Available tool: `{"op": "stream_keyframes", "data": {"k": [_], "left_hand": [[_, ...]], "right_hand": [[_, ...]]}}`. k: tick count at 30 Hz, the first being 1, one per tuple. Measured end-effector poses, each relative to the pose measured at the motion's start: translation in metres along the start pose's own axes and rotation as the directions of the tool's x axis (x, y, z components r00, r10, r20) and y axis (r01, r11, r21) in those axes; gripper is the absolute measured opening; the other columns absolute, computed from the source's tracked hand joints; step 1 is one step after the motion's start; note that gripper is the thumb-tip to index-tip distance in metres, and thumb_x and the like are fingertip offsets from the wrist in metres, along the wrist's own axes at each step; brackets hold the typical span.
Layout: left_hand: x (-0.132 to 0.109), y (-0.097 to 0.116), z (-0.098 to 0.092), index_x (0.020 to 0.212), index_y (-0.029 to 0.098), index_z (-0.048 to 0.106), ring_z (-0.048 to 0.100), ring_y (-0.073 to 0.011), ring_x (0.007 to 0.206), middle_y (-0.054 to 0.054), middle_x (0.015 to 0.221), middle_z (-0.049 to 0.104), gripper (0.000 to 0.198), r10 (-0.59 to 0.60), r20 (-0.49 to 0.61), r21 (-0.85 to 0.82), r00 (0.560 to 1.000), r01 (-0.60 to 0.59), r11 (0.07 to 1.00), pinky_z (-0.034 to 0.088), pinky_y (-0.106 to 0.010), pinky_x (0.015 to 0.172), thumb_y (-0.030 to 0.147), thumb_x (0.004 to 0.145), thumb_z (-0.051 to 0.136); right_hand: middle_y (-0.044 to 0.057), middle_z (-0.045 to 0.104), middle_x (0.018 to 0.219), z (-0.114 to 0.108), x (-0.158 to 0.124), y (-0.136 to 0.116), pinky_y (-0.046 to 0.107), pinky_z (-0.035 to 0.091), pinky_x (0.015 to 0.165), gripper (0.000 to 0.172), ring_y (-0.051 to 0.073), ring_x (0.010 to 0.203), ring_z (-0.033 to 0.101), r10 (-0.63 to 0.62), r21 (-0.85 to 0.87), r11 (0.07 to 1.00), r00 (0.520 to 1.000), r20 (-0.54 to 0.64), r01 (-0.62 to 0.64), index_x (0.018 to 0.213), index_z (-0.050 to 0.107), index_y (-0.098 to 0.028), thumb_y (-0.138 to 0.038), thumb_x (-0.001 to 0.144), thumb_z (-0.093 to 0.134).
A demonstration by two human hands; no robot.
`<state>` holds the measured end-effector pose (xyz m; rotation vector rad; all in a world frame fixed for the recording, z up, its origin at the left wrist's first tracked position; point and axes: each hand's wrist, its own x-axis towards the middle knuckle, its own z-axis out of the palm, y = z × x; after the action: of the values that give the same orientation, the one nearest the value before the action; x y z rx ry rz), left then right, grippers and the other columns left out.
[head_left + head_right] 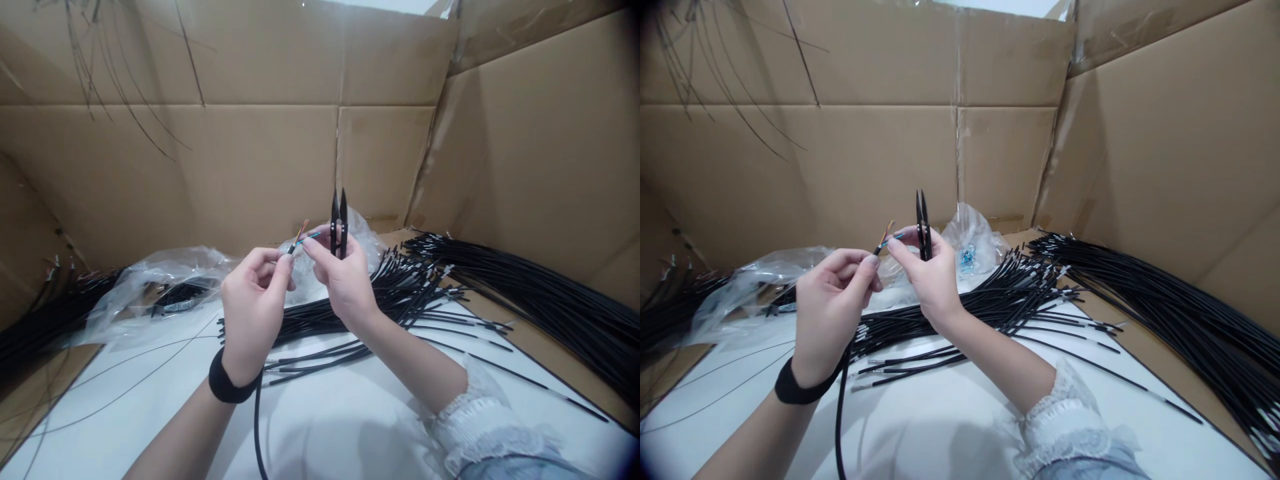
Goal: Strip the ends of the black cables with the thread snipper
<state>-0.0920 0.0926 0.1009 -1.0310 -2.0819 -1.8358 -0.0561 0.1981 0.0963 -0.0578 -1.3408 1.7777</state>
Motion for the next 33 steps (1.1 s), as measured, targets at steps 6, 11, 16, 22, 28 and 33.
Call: {"op": "stream_keyframes", "data": {"k": [6,11,16,22,28,33], "left_hand": [[-0.004,-0.012,0.004,0.082,0.016,0.06,0.056,-0.0087,0.052,0.001,0.062,0.062,0.013,0.343,-0.122,0.389,0.931,-0.273,0.88,0.041,-0.019,0.054,0.027,0.082,0.053],[-0.004,-0.025,0.007,0.088,0.013,0.062,0.051,-0.0101,0.045,-0.001,0.057,0.062,0.012,0.755,0.002,0.782,0.656,-0.471,0.407,0.033,-0.023,0.05,0.019,0.081,0.055],[-0.004,-0.025,0.006,0.087,0.012,0.062,0.051,-0.0104,0.046,-0.001,0.058,0.062,0.012,0.78,0.011,0.79,0.626,-0.483,0.377,0.034,-0.024,0.05,0.018,0.079,0.057],[-0.007,-0.017,0.011,0.083,0.017,0.06,0.055,-0.0067,0.052,0.003,0.064,0.064,0.008,0.522,-0.178,0.542,0.834,-0.36,0.759,0.04,-0.017,0.054,0.023,0.081,0.056],[-0.008,-0.005,0.006,0.082,0.017,0.06,0.054,-0.008,0.055,0.001,0.062,0.061,0.014,0.219,-0.13,0.259,0.967,-0.18,0.949,0.041,-0.019,0.057,0.029,0.081,0.054],[-0.001,0.003,-0.001,0.075,0.016,0.057,0.043,-0.0064,0.044,0.004,0.05,0.05,0.018,-0.083,0.097,-0.106,0.992,0.093,0.99,0.033,-0.018,0.043,0.032,0.081,0.055]], "right_hand": [[-0.01,0.037,0.054,-0.002,-0.002,-0.006,0.016,0.015,0.033,0.021,0.0,0.036,0.022,0.119,0.152,0.979,0.984,0.131,-0.139,0.082,0.047,-0.021,-0.023,0.07,0.064],[-0.012,0.031,0.05,-0.005,-0.001,-0.014,0.016,0.012,0.034,0.022,0.0,0.035,0.019,0.201,0.148,0.96,0.951,0.234,-0.239,0.081,0.046,-0.021,-0.022,0.071,0.065],[-0.012,0.031,0.048,-0.005,-0.002,-0.015,0.016,0.011,0.034,0.027,0.0,0.036,0.018,0.261,0.187,0.937,0.947,0.19,-0.295,0.08,0.047,-0.02,-0.019,0.065,0.07],[-0.012,0.019,0.045,0.001,-0.007,-0.015,0.017,0.011,0.034,0.032,0.001,0.038,0.011,0.408,0.302,0.844,0.896,0.175,-0.444,0.061,0.036,-0.017,-0.019,0.064,0.068],[-0.009,0.036,0.052,0.001,-0.008,-0.011,0.017,0.015,0.034,0.021,0.001,0.038,0.02,0.177,0.184,0.963,0.977,0.118,-0.197,0.074,0.048,-0.018,-0.023,0.067,0.067],[-0.001,0.055,0.076,-0.002,-0.006,0.0,0.019,0.033,0.045,0.015,0.005,0.051,0.04,-0.262,-0.212,0.941,0.964,0.045,0.265,0.074,0.052,-0.019,-0.028,0.072,0.064]]}}
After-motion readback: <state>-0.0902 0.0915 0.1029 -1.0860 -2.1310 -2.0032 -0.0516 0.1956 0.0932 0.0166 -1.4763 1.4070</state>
